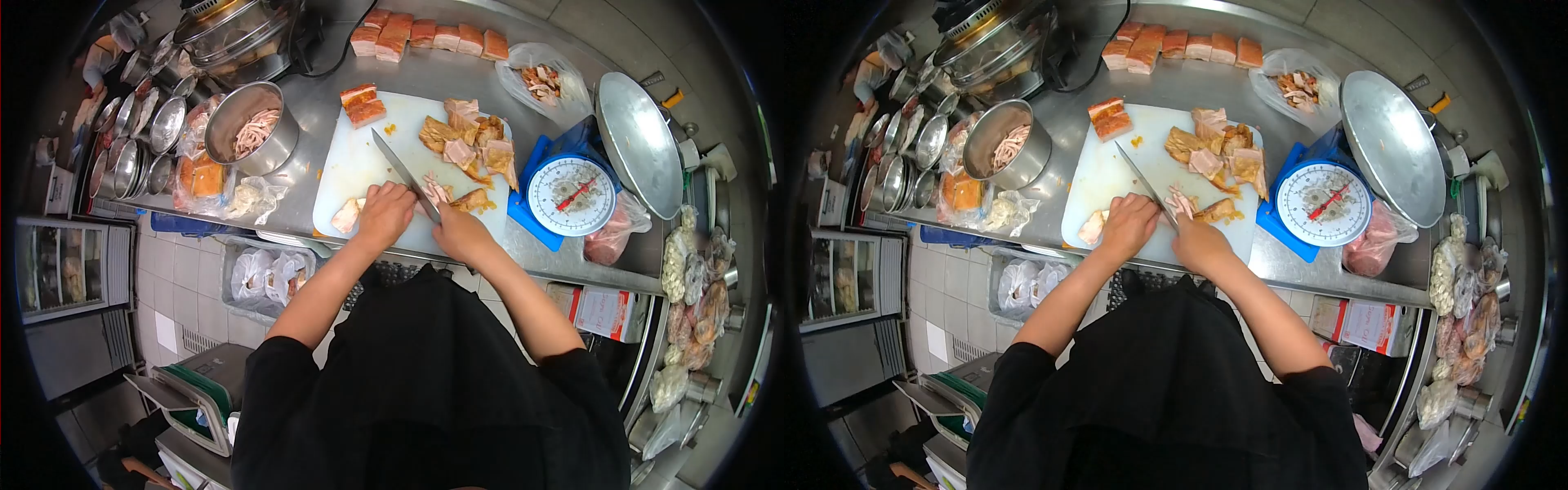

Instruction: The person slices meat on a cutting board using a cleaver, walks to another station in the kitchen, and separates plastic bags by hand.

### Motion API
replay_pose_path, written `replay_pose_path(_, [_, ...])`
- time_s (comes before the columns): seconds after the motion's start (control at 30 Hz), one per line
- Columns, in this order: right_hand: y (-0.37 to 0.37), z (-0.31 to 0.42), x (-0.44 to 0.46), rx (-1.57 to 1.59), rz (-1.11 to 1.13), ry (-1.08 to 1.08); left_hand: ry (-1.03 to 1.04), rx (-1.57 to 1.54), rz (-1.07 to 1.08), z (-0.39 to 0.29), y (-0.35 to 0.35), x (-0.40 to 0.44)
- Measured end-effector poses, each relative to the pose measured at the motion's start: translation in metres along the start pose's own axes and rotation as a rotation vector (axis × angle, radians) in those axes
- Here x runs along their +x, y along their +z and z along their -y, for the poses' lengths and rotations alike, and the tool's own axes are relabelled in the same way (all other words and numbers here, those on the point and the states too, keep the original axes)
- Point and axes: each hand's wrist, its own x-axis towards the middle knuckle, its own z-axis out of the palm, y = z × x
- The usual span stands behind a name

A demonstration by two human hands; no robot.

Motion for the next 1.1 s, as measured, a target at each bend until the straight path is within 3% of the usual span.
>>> replay_pose_path(0.1, [-0.011, -0.010, 0.027, 0.079, -0.007, -0.051, 0.010, -0.003, 0.013, 0.001, -0.001, -0.002])
replay_pose_path(0.13, [-0.029, -0.005, 0.025, 0.164, 0.118, 0.015, 0.028, -0.015, 0.001, 0.001, -0.002, 0.000])
replay_pose_path(0.27, [-0.027, 0.004, 0.001, 0.028, 0.142, 0.012, 0.000, -0.032, -0.017, 0.000, -0.002, -0.004])
replay_pose_path(0.33, [0.006, -0.001, 0.011, -0.070, -0.086, -0.101, -0.027, -0.017, 0.013, -0.001, -0.002, -0.001])
replay_pose_path(0.37, [0.001, -0.003, 0.017, -0.070, -0.090, -0.101, -0.024, -0.016, 0.012, -0.001, -0.002, 0.000])
replay_pose_path(0.43, [-0.043, 0.021, 0.019, 0.188, 0.169, 0.102, -0.010, -0.019, 0.027, 0.001, -0.003, -0.001])
replay_pose_path(0.57, [-0.049, 0.028, 0.000, 0.076, 0.262, 0.124, -0.020, -0.029, 0.028, 0.001, -0.002, -0.002])
replay_pose_path(0.67, [0.020, -0.010, 0.023, -0.059, -0.174, -0.160, -0.023, -0.055, -0.011, 0.002, 0.000, -0.002])
replay_pose_path(0.7, [0.005, -0.003, 0.028, -0.060, -0.175, -0.161, -0.017, -0.056, 0.000, 0.002, -0.001, -0.002])
replay_pose_path(0.77, [-0.042, 0.024, 0.024, 0.196, 0.187, 0.117, -0.008, -0.050, 0.013, 0.003, -0.004, -0.004])
replay_pose_path(0.83, [-0.052, 0.028, 0.016, 0.116, 0.196, 0.086, -0.027, -0.052, 0.027, 0.005, -0.004, -0.002])
replay_pose_path(0.93, [-0.023, 0.021, 0.008, 0.039, 0.174, 0.052, -0.032, -0.036, 0.006, 0.005, -0.004, -0.003])
replay_pose_path(1.0, [0.023, 0.002, 0.026, -0.052, -0.203, -0.154, -0.037, -0.042, 0.038, 0.004, -0.007, -0.001])
replay_pose_path(1.03, [0.006, 0.013, 0.026, -0.053, -0.204, -0.158, -0.041, -0.044, 0.067, 0.004, -0.008, -0.001])
replay_pose_path(1.1, [-0.037, 0.033, 0.024, 0.174, 0.134, 0.100, -0.029, -0.038, 0.056, 0.004, -0.010, -0.002])
